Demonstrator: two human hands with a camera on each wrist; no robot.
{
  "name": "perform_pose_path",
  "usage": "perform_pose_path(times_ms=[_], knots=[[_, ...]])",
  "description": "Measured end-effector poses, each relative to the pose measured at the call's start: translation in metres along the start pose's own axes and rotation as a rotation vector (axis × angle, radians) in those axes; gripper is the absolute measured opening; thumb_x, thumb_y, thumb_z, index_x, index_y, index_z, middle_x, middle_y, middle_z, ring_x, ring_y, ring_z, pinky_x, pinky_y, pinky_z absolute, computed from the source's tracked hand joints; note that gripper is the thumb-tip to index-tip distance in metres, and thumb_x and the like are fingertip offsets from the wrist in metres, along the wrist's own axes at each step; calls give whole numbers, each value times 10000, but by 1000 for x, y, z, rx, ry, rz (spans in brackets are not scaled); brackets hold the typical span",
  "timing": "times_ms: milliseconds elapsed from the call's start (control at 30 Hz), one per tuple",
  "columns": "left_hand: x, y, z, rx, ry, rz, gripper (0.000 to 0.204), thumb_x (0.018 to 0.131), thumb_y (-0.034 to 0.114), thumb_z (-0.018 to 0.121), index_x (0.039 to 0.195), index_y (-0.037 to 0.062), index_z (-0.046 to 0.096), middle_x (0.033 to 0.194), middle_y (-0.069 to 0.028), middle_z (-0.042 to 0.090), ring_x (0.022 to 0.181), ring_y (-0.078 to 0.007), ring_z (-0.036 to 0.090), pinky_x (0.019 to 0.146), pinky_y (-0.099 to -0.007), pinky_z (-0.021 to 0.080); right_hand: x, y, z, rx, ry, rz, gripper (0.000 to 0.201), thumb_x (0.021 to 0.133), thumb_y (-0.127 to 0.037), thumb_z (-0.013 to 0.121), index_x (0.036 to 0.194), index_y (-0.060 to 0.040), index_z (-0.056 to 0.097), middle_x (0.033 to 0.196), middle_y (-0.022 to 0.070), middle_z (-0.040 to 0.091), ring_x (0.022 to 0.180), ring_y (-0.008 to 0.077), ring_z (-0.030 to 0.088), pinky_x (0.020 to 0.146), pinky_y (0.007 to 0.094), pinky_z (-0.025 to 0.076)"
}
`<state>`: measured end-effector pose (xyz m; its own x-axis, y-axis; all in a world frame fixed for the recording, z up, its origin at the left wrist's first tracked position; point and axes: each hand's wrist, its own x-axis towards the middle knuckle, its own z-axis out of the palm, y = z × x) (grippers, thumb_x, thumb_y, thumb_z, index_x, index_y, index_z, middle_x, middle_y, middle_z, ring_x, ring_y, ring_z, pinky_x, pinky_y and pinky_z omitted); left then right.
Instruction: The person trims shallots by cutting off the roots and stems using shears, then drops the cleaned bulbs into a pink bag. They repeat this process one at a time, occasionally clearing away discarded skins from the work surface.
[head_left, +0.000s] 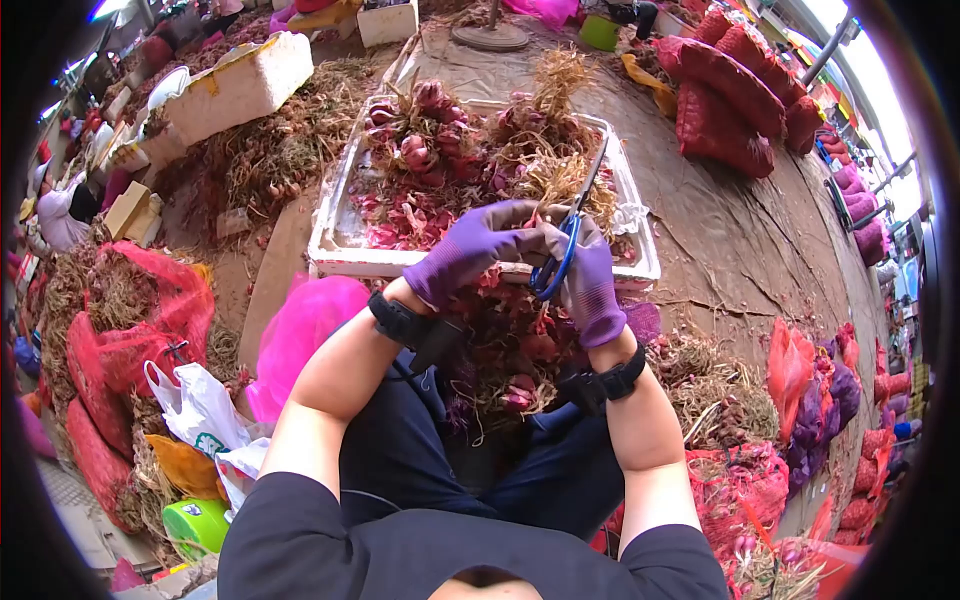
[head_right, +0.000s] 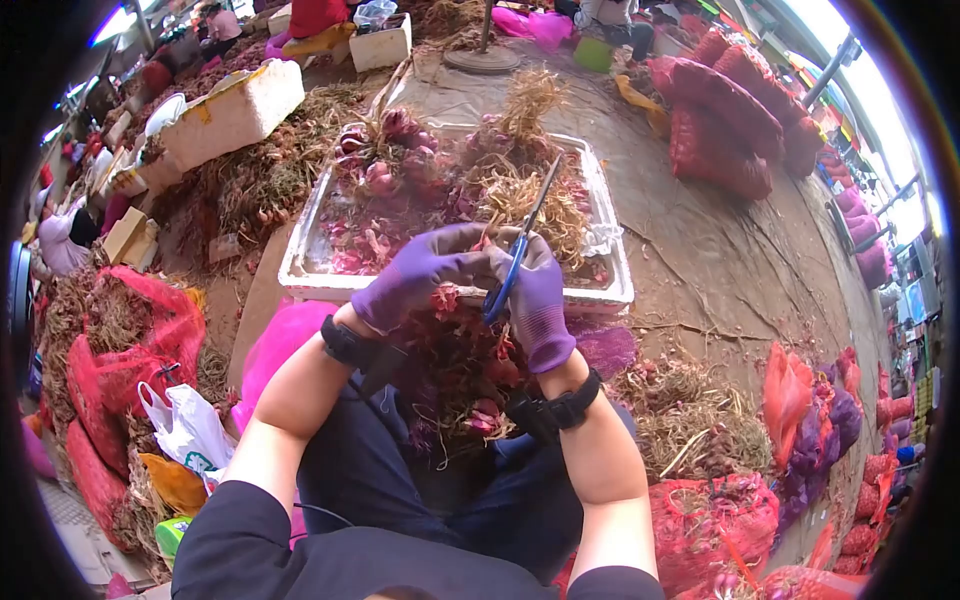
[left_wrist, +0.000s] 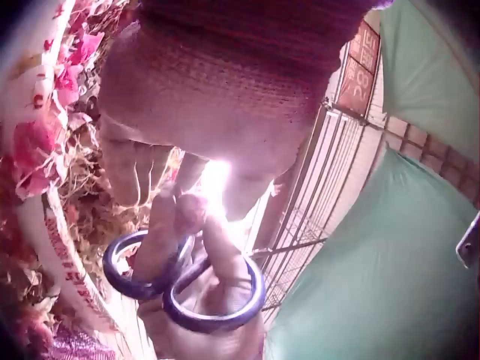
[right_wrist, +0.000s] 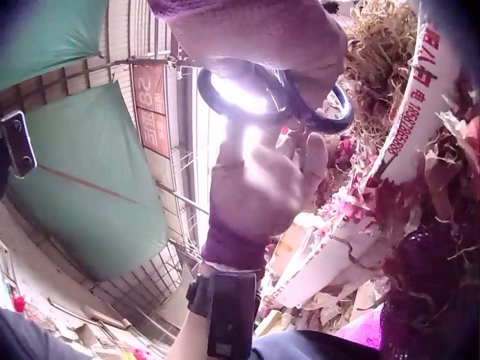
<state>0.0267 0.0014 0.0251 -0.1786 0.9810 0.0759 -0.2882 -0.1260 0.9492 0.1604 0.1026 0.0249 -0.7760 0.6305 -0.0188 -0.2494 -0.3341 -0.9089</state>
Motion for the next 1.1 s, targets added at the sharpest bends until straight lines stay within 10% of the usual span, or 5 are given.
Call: perform_pose_path(times_ms=[300, 367, 633, 900, 1100], knots=[[6, -13, -12, -156, 23, -7, 286, 949, 174, 605, 1183, 10, 606, 1045, -27, 659, 978, -108, 621, 887, -281, 493, 3, -8, 3, -260, 82, -85, 350, 917, -259, 665, 1109, -6, 519, 890, 95, 648, 768, 134, 658, 663, 257, 543], [8, -15, -19, -230, 50, -3, 254, 947, 167, 606, 1154, 19, 617, 1019, -23, 659, 956, -113, 626, 873, -278, 496, 7, -7, -3, -821, 108, -258, 396, 915, -293, 671, 1127, -2, 507, 868, 90, 633, 743, 107, 616, 636, 263, 502], [6, -3, -46, -24, 265, 97, 220, 941, 140, 600, 1127, 26, 627, 989, -9, 662, 876, -73, 606, 808, -233, 487, -8, -21, 10, -1290, 17, -275, 652, 709, -510, 802, 996, 5, 524, 756, 147, 620, 686, 322, 621, 648, 402, 488], [4, 1, -38, 206, 259, 144, 288, 914, 173, 639, 1142, -2, 624, 992, -27, 658, 875, -81, 606, 804, -223, 480, -5, -17, 7, -1283, 96, -104, 560, 783, -479, 760, 982, 8, 566, 709, 105, 630, 679, 253, 640, 618, 348, 489], [-18, 40, -74, 188, 137, -32, 301, 889, 193, 644, 1125, 6, 636, 894, -15, 662, 786, -78, 589, 729, -217, 471, 11, -13, -16, -559, 106, -337, 482, 877, -361, 710, 1135, -17, 492, 882, 88, 628, 742, 145, 615, 629, 254, 484]])
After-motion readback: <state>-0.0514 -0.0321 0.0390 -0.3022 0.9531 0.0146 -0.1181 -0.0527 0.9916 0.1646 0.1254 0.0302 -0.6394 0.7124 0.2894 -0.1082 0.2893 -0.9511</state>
